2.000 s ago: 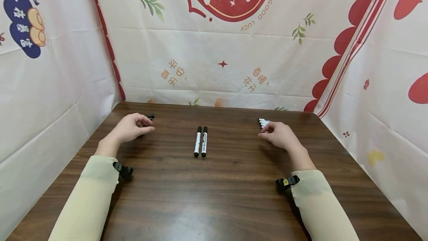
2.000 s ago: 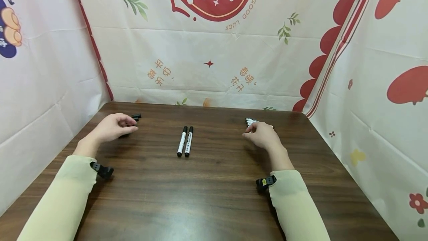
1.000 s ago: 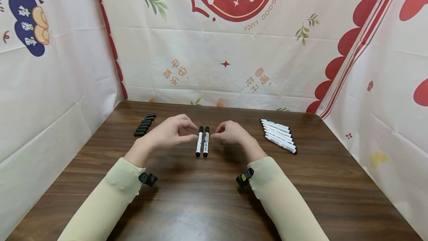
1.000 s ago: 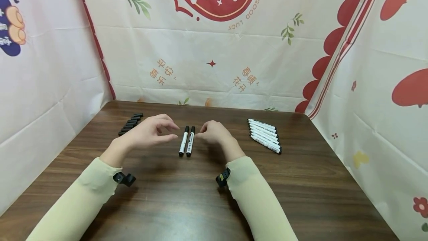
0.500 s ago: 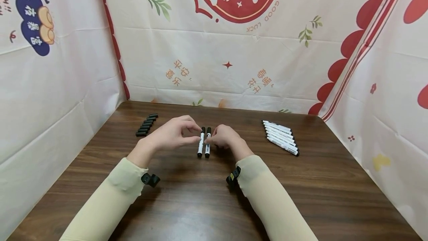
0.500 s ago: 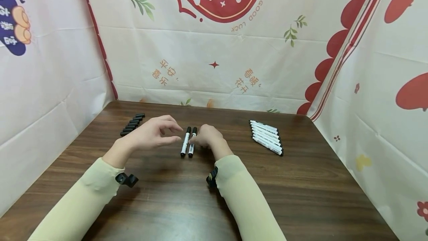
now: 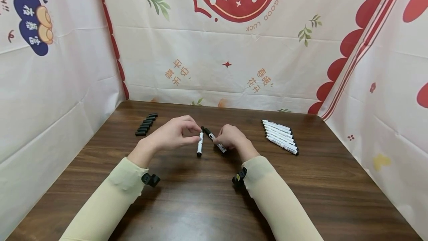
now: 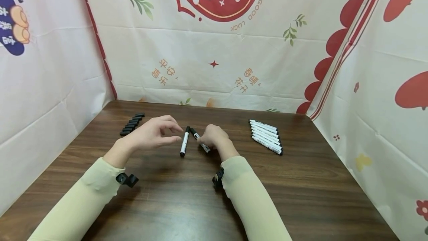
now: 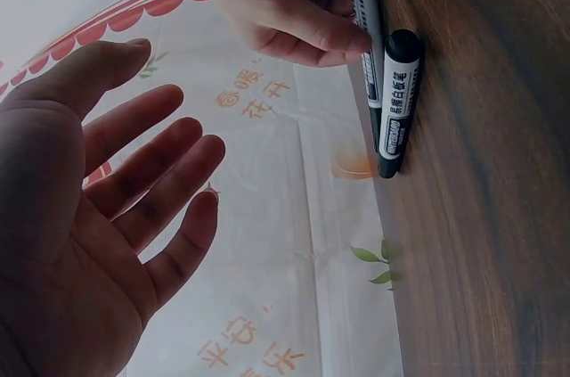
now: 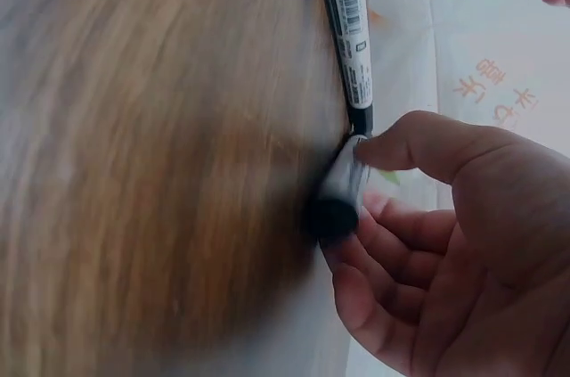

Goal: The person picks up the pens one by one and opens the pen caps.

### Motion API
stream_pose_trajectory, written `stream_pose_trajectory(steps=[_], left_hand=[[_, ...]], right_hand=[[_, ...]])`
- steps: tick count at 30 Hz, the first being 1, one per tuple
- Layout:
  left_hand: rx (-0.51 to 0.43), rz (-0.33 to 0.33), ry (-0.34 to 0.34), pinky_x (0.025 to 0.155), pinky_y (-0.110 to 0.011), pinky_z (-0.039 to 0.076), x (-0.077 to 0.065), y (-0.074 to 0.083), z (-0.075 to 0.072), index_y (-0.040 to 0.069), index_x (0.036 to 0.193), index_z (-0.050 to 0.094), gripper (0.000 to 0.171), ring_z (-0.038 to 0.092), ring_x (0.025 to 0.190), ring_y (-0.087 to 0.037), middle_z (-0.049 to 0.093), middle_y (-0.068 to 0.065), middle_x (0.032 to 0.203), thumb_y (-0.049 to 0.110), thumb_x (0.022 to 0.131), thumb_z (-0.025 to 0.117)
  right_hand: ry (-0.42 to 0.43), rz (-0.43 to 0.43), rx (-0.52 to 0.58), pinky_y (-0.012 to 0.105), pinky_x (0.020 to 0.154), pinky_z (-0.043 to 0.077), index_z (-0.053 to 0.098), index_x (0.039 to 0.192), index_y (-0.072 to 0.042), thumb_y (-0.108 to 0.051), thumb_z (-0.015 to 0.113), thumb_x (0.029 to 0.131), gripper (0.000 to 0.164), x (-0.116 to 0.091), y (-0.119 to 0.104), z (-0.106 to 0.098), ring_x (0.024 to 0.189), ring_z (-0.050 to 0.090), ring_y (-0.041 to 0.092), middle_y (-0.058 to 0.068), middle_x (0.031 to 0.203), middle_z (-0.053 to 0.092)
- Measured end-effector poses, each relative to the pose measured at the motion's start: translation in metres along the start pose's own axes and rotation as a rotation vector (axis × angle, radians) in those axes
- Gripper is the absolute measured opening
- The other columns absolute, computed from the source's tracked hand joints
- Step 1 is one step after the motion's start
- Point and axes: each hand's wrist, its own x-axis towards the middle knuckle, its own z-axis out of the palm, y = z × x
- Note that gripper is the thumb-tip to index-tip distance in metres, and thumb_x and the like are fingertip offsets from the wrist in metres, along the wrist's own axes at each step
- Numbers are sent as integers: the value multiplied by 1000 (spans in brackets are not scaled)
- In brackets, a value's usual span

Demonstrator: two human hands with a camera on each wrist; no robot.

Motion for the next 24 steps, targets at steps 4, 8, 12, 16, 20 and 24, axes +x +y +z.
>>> stream_pose_trajectory(steps=[4, 8, 12, 16, 20, 24], left_hand=[[-2, 6, 1, 87, -42, 61, -1, 1, 1, 20, 122, 82, 20, 72, 114, -23, 71, 1, 124, 27, 103, 80], [-10, 27, 14, 86, -39, 62, 0, 3, 1, 21, 121, 82, 19, 72, 112, -20, 71, 4, 121, 26, 103, 80], [-23, 68, 31, 84, -38, 63, 2, 5, 2, 17, 122, 82, 21, 73, 108, -17, 71, 3, 119, 24, 101, 82], [-34, 101, 44, 80, -32, 62, 4, 6, 4, 15, 126, 81, 26, 72, 104, -18, 72, 2, 118, 23, 101, 83], [-44, 140, 79, 77, -31, 59, 6, 8, 7, 13, 131, 79, 32, 70, 101, -22, 71, 0, 117, 20, 100, 84], [-58, 188, 143, 76, -34, 61, 8, 12, 8, 9, 136, 75, 40, 70, 102, -20, 70, -4, 120, 16, 98, 86]], right_hand=[[41, -33, 10, 29, 59, 48, 77, 88, -10, -35, 77, 98, 27, -2, 8, -6, 67, 61, 16, 1, 81, 71], [74, -77, 92, 32, 62, 51, 77, 95, -7, -33, 74, 98, 26, -10, 17, -18, 68, 64, 18, 7, 84, 77], [80, -122, 214, 38, 66, 54, 77, 102, -7, -29, 73, 100, 23, -20, 27, -31, 70, 68, 24, 15, 87, 79], [133, -200, 272, 37, 72, 53, 78, 105, -10, -27, 71, 100, 19, -33, 35, -44, 78, 65, 25, 10, 92, 75], [176, -303, 352, 34, 78, 52, 81, 110, -10, -23, 71, 102, 18, -48, 37, -56, 87, 63, 23, 6, 99, 75], [184, -391, 460, 33, 74, 50, 81, 114, -9, -21, 75, 104, 17, -62, 34, -66, 86, 58, 22, 8, 99, 73]])
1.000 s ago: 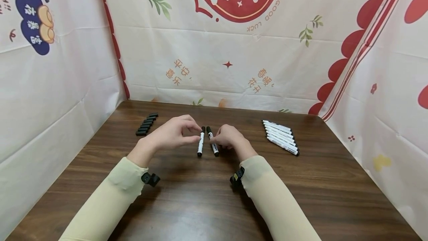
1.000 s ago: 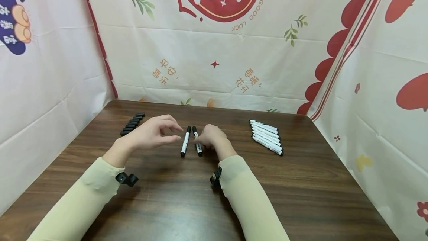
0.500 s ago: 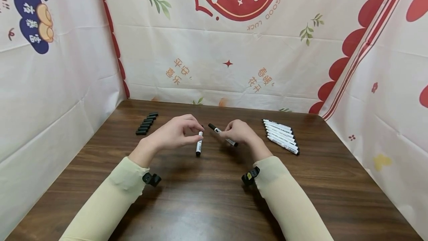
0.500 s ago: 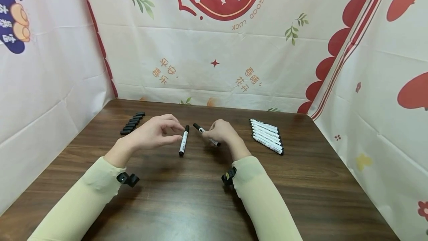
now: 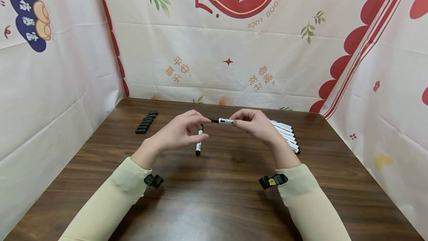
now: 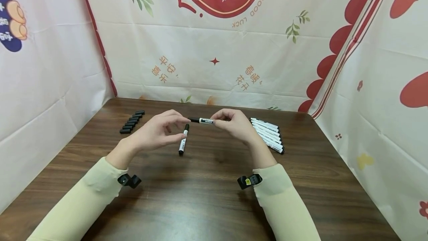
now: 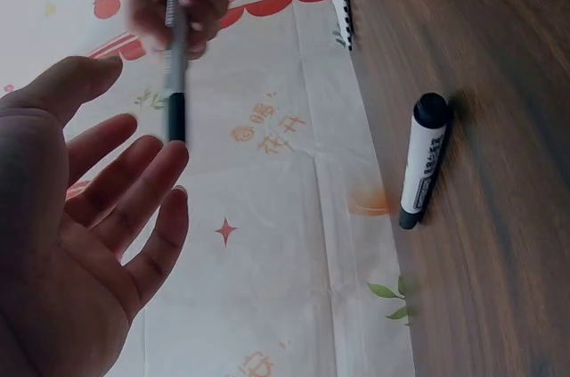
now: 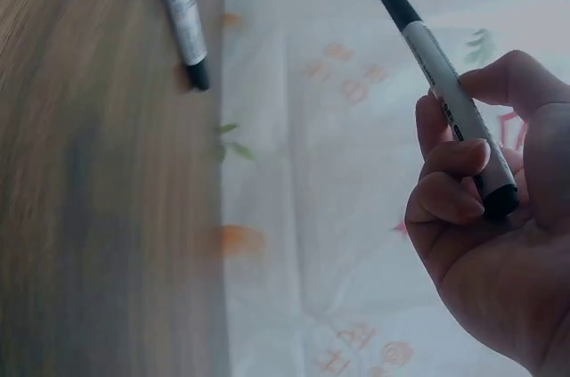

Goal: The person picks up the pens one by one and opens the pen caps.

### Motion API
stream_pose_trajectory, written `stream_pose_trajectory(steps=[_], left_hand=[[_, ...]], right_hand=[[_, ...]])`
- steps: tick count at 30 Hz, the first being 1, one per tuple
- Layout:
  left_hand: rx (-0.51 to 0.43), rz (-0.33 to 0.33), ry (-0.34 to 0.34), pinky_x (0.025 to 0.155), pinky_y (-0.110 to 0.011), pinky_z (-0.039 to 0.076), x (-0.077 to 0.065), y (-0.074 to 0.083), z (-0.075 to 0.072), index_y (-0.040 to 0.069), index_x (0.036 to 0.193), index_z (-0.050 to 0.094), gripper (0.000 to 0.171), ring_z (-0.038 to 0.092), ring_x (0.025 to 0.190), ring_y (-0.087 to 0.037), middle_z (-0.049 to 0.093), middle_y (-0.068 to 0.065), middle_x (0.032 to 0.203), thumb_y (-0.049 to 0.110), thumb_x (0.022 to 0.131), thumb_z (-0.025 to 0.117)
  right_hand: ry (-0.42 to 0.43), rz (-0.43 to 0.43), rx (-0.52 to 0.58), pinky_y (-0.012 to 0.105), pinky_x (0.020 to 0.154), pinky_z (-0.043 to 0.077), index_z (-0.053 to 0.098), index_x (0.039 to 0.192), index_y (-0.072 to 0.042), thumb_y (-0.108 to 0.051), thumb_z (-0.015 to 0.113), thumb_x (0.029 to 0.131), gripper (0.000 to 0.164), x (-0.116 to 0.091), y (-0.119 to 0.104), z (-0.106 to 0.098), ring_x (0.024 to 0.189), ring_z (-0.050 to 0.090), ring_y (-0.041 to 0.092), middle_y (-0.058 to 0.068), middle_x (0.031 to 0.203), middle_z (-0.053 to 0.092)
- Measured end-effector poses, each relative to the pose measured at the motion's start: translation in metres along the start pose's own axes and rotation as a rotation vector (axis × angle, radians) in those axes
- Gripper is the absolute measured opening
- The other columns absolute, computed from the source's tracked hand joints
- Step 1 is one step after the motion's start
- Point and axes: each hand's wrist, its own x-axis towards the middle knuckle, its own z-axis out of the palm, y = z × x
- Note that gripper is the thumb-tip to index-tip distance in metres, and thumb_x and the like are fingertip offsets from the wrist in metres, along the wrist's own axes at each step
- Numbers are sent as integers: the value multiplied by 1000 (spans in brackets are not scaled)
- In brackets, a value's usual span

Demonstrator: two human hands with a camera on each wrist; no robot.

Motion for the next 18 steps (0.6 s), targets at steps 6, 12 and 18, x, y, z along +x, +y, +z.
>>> stream_pose_trajectory(steps=[6, 12, 18], left_hand=[[-22, -15, 114, 74, -37, 63, 3, 1, 3, 9, 141, 72, 47, 72, 104, -21, 67, -12, 129, 12, 97, 87], [-71, -35, 142, 73, -26, 62, 4, -2, 13, 8, 135, 77, 39, 77, 96, -18, 74, -11, 121, 9, 97, 86], [-56, 23, 203, 71, -25, 59, 6, 1, 21, 9, 127, 82, 32, 67, 80, -13, 74, -6, 101, 8, 95, 87]], right_hand=[[-4, -35, 54, 31, 67, 45, 82, 114, -13, -21, 77, 103, 15, -6, -13, -2, 79, 52, 18, 2, 99, 73], [-13, -56, 77, 32, 69, 44, 81, 117, -12, -21, 77, 103, 17, -9, -11, 2, 82, 50, 19, 2, 104, 73], [-25, -91, 92, 33, 73, 46, 82, 118, -13, -21, 77, 104, 17, -10, -11, 5, 89, 54, 21, 4, 113, 75]])
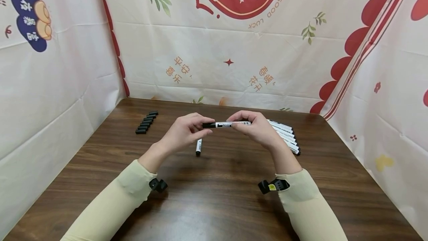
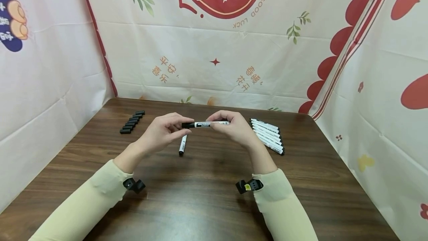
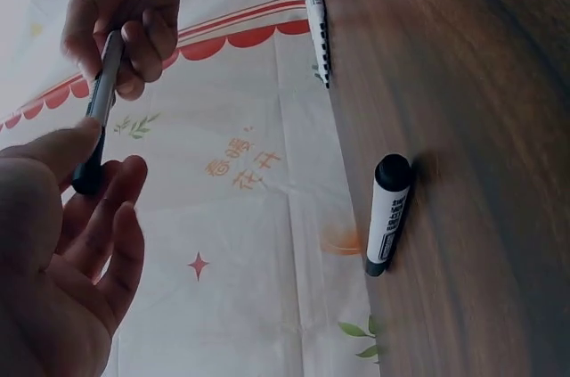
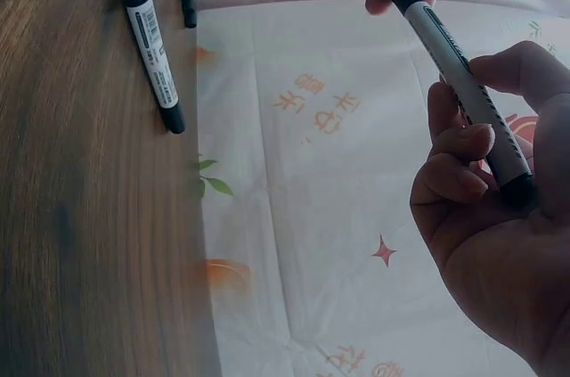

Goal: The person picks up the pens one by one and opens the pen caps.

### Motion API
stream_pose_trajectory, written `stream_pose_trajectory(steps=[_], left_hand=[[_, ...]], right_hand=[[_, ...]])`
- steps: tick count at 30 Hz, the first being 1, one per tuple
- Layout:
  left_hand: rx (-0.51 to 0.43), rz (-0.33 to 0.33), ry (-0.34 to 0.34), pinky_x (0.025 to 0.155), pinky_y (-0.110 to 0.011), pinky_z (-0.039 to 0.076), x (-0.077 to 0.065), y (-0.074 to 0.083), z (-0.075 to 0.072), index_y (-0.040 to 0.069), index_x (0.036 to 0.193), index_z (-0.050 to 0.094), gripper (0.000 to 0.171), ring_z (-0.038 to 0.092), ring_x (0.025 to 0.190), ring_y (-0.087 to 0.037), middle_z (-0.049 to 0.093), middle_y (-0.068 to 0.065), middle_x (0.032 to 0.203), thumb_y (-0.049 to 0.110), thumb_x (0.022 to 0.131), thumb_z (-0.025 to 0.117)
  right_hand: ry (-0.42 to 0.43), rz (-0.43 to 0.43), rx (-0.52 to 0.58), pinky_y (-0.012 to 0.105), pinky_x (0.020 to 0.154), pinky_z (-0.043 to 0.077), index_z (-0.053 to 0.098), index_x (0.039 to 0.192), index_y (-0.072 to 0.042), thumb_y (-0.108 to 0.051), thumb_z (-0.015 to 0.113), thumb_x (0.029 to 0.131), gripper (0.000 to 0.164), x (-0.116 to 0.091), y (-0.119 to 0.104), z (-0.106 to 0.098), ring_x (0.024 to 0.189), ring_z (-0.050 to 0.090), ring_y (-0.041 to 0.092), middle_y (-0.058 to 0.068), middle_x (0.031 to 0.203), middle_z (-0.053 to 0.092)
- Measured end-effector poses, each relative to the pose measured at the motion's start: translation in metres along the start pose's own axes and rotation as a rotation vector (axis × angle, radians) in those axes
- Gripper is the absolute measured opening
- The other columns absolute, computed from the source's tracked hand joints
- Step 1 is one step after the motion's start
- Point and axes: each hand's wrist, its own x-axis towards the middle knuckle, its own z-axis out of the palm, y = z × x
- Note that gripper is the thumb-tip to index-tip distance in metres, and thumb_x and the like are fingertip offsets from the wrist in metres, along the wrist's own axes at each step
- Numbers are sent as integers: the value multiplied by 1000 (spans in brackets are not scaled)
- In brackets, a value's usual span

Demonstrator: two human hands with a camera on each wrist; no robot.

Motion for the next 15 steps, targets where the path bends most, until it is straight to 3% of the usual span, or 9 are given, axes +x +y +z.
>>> stream_pose_trajectory(steps=[4, 11, 15], left_hand=[[23, 20, 39, 69, -25, 56, -1, 0, 2, 9, 124, 83, 31, 61, 76, -11, 72, -5, 95, 6, 94, 88], [33, -4, 46, 69, -25, 53, -4, -2, 3, 10, 124, 83, 28, 60, 76, -11, 72, -5, 98, 6, 96, 85], [29, -6, 52, 70, -25, 55, -4, -4, 6, 10, 125, 83, 30, 61, 77, -12, 72, -6, 99, 5, 95, 85]], right_hand=[[-6, -16, 1, 33, 75, 47, 82, 118, -14, -22, 77, 104, 18, 0, 1, 2, 90, 56, 20, 2, 114, 76], [-64, -29, 109, 31, 64, 52, 80, 126, -7, -15, 75, 105, 23, 2, 3, 7, 69, 59, 18, 5, 82, 70], [-91, -40, 124, 33, 63, 57, 81, 129, -8, -17, 78, 104, 27, 1, 3, 8, 70, 66, 23, 3, 82, 74]])
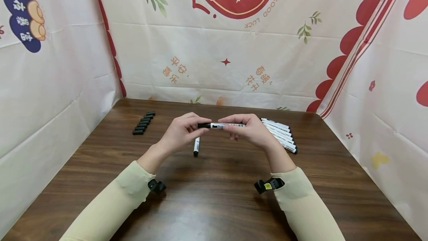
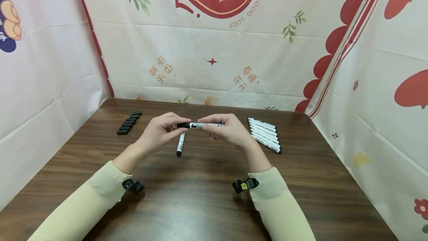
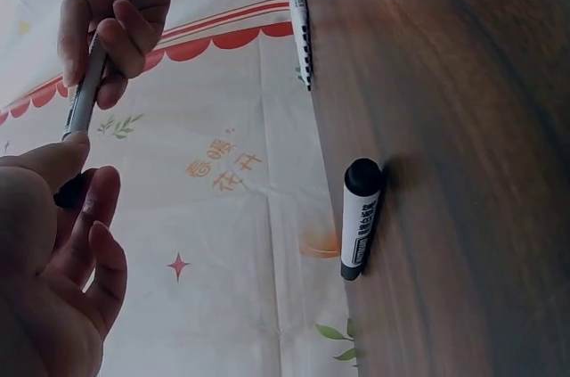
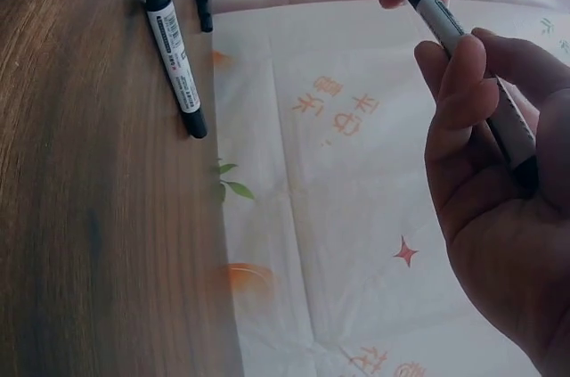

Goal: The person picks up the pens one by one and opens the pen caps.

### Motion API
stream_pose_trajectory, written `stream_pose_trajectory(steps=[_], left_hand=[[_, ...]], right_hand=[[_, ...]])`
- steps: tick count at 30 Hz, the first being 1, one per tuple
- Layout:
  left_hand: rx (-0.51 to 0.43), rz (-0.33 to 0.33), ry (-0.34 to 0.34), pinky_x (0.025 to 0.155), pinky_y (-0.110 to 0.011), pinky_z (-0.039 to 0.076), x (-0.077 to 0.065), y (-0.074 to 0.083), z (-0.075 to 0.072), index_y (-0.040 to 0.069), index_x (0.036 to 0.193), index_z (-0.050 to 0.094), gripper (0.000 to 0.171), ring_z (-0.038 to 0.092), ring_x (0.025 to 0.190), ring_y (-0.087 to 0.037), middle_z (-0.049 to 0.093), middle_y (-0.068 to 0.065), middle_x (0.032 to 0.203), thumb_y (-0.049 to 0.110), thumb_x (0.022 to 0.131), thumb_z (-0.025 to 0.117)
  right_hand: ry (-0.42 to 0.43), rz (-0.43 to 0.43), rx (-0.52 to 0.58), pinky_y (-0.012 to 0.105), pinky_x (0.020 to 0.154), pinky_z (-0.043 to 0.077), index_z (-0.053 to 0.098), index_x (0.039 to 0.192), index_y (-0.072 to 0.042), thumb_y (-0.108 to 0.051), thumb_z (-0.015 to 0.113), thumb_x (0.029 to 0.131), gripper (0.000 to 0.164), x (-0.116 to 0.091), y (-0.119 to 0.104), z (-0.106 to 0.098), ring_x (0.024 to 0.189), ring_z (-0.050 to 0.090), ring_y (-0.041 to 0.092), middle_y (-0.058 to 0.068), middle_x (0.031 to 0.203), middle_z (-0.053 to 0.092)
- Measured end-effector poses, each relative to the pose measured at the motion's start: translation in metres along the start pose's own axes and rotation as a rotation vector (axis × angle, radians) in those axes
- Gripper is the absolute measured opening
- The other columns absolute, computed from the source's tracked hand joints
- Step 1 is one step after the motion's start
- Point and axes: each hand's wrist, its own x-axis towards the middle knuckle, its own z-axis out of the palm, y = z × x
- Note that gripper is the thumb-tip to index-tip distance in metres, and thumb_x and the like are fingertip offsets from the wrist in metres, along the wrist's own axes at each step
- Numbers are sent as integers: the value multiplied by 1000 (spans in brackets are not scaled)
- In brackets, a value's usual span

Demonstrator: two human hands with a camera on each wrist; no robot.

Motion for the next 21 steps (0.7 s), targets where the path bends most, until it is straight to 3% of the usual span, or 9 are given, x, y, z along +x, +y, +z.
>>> stream_pose_trajectory(steps=[9, 21], left_hand=[[48, 83, 52, 65, -25, 48, -1, -2, 3, 9, 123, 84, 30, 57, 75, -12, 76, -6, 101, 3, 94, 85], [26, 82, 37, 65, -25, 44, 0, 5, -1, 5, 117, 84, 19, 55, 73, -11, 79, -5, 96, 6, 98, 82]], right_hand=[[-7, -27, -63, 36, 73, 64, 80, 134, -8, -14, 73, 107, 29, -1, 2, -3, 75, 70, 13, 1, 84, 76], [17, -180, -146, 35, 74, 65, 80, 132, -6, -6, 73, 106, 28, -1, 8, 1, 78, 73, 12, 2, 93, 78]])
